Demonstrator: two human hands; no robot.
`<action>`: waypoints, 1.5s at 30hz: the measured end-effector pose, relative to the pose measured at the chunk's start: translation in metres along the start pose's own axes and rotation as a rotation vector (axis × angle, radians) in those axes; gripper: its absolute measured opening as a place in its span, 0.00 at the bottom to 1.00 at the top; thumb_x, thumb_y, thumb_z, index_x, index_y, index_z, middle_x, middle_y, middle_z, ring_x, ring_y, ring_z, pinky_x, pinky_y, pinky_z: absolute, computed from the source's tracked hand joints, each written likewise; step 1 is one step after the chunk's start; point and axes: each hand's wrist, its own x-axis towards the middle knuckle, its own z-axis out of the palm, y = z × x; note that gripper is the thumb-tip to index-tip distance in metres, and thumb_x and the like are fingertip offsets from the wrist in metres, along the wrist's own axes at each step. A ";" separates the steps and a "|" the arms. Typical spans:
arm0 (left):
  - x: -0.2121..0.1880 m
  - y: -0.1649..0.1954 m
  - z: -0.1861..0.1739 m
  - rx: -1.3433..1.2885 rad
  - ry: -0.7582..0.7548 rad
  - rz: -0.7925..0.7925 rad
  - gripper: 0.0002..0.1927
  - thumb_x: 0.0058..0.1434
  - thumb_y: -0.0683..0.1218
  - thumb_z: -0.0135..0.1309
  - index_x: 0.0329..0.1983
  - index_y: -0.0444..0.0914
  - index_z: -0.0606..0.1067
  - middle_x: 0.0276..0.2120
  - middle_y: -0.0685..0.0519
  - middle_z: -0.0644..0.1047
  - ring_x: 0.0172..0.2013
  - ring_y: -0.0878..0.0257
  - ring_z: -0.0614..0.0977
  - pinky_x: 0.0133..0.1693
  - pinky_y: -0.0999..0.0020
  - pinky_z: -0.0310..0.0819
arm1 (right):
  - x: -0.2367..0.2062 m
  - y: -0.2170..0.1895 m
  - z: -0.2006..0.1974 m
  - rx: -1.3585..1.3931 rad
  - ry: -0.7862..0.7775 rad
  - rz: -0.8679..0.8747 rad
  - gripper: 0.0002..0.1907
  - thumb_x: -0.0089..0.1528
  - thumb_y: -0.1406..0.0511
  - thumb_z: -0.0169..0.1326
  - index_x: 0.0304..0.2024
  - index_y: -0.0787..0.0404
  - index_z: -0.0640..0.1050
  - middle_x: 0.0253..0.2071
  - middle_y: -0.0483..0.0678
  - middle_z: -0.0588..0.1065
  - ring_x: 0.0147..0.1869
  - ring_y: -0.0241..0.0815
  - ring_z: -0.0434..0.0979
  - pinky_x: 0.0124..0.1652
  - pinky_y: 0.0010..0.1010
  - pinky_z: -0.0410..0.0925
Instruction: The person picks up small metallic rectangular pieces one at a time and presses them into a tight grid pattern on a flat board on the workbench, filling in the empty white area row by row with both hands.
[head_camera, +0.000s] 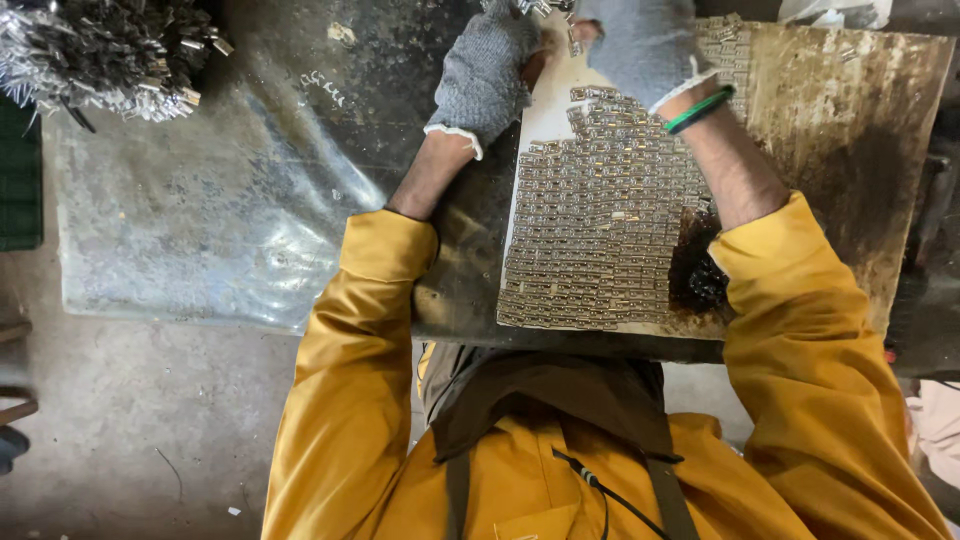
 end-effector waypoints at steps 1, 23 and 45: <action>-0.003 -0.001 0.002 -0.018 0.012 0.012 0.08 0.58 0.44 0.64 0.40 0.39 0.81 0.42 0.42 0.78 0.42 0.42 0.79 0.43 0.50 0.75 | 0.000 -0.004 0.002 0.004 -0.051 0.009 0.08 0.76 0.65 0.53 0.44 0.60 0.81 0.34 0.51 0.78 0.32 0.42 0.75 0.27 0.35 0.69; -0.020 -0.009 -0.008 -0.157 -0.099 0.013 0.09 0.58 0.45 0.67 0.40 0.39 0.80 0.40 0.45 0.78 0.42 0.45 0.81 0.42 0.53 0.77 | -0.032 -0.034 -0.018 0.068 -0.057 -0.186 0.13 0.73 0.56 0.62 0.37 0.54 0.84 0.37 0.45 0.80 0.46 0.42 0.75 0.58 0.46 0.64; -0.040 -0.005 -0.008 -0.173 -0.144 0.139 0.11 0.59 0.48 0.69 0.38 0.38 0.82 0.44 0.44 0.79 0.45 0.44 0.80 0.46 0.52 0.76 | -0.053 -0.024 -0.017 -0.020 -0.075 -0.210 0.12 0.71 0.54 0.61 0.39 0.53 0.85 0.40 0.45 0.79 0.52 0.45 0.72 0.59 0.49 0.59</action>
